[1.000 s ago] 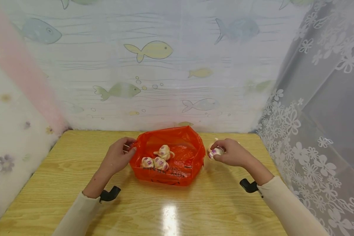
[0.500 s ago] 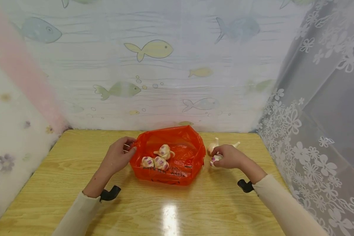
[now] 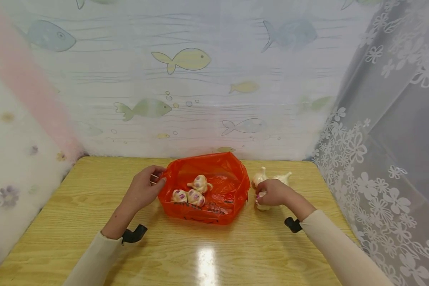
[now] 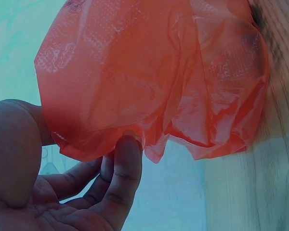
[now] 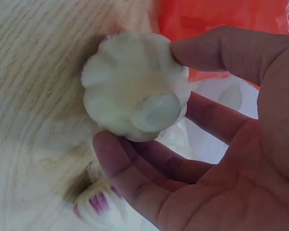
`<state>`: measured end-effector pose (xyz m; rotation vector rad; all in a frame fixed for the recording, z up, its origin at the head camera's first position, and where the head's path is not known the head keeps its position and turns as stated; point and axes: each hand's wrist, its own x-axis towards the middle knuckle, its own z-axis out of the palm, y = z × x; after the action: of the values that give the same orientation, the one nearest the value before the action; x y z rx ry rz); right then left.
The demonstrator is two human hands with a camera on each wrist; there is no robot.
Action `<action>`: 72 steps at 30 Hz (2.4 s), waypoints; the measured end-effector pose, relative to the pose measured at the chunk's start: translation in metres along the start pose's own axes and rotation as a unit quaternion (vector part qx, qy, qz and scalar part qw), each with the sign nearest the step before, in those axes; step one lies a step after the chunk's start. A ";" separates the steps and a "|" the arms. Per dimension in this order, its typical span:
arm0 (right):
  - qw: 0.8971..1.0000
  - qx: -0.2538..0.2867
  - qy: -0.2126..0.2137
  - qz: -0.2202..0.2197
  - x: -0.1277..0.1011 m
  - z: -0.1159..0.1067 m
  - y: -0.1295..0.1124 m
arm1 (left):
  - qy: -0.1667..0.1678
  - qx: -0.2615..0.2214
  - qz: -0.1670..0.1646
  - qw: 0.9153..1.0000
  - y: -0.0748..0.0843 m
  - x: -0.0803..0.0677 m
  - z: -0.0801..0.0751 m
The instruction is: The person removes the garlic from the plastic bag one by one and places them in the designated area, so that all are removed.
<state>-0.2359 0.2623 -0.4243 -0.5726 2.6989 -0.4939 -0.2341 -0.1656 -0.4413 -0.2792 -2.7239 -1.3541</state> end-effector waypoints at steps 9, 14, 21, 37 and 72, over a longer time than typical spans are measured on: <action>1.000 -0.005 0.000 0.010 0.001 0.000 0.001 | -0.001 -0.001 -0.001 1.000 0.000 0.001 0.000; 1.000 0.007 -0.005 0.023 0.001 -0.002 0.001 | 0.000 -0.002 -0.001 1.000 0.000 0.001 0.000; 0.999 0.022 -0.009 0.022 -0.003 -0.008 -0.003 | -0.001 0.000 -0.006 1.000 0.001 0.000 0.000; 0.998 0.047 0.042 0.006 -0.010 -0.031 -0.021 | -0.002 -0.001 -0.006 1.000 0.001 -0.001 0.000; 0.976 0.061 0.164 -0.128 0.029 -0.043 -0.085 | 0.003 -0.017 0.001 1.000 -0.001 0.000 -0.003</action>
<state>-0.2502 0.1881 -0.3595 -0.8784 2.8854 -0.8866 -0.2342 -0.1688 -0.4399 -0.2803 -2.6981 -1.3985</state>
